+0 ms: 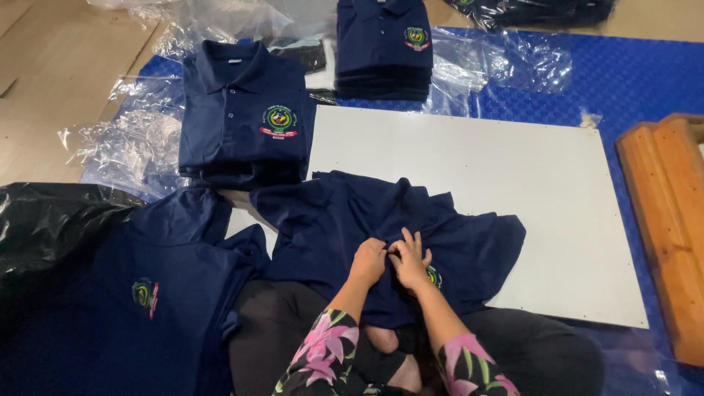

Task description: Folding navy blue polo shirts on a white board and stacking them neatly.

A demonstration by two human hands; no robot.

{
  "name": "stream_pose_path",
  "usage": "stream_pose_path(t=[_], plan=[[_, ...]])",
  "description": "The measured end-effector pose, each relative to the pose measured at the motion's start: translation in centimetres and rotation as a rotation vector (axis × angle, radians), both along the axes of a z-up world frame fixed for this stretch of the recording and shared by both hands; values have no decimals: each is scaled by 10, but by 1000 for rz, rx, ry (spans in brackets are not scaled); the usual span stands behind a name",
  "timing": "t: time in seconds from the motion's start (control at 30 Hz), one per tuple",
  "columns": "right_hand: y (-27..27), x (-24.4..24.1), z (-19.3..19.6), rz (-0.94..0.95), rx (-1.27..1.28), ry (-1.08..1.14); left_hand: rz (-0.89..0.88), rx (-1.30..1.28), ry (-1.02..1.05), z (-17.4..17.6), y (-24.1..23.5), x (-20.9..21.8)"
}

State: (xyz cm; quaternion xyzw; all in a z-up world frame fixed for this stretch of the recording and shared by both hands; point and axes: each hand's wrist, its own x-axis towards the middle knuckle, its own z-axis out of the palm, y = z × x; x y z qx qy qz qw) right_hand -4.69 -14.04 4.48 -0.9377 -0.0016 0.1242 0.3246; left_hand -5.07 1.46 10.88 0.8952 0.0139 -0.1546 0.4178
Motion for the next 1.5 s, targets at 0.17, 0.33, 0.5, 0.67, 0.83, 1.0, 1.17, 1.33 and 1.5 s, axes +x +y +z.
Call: stream_pose_path(t=[0.17,0.33,0.5,0.67,0.83,1.0,1.17,1.33,1.5], plan=[[-48,26,17,22,-214,-166,-12,235,-516,-42,-1,-30],[-96,45,44,171,-557,-258,-148,470,-258,48,13,-43],[-98,55,78,71,-599,145,-145,555,-89,35,11,-30],[-80,88,81,43,-662,-122,-223,500,-304,32,-2,-29],[-47,137,61,267,-385,-989,-509,433,-456,5,-11,-35],[9,147,103,48,-572,-175,-456,365,-562,-2,-8,-33],[11,174,52,-5,-283,-527,-424,321,-622,-5,-7,-34],[14,198,37,62,-272,-894,-405,303,-647,-7,-8,-32],[19,213,-11,107,-513,-719,-422,247,-497,-2,-8,-34]])
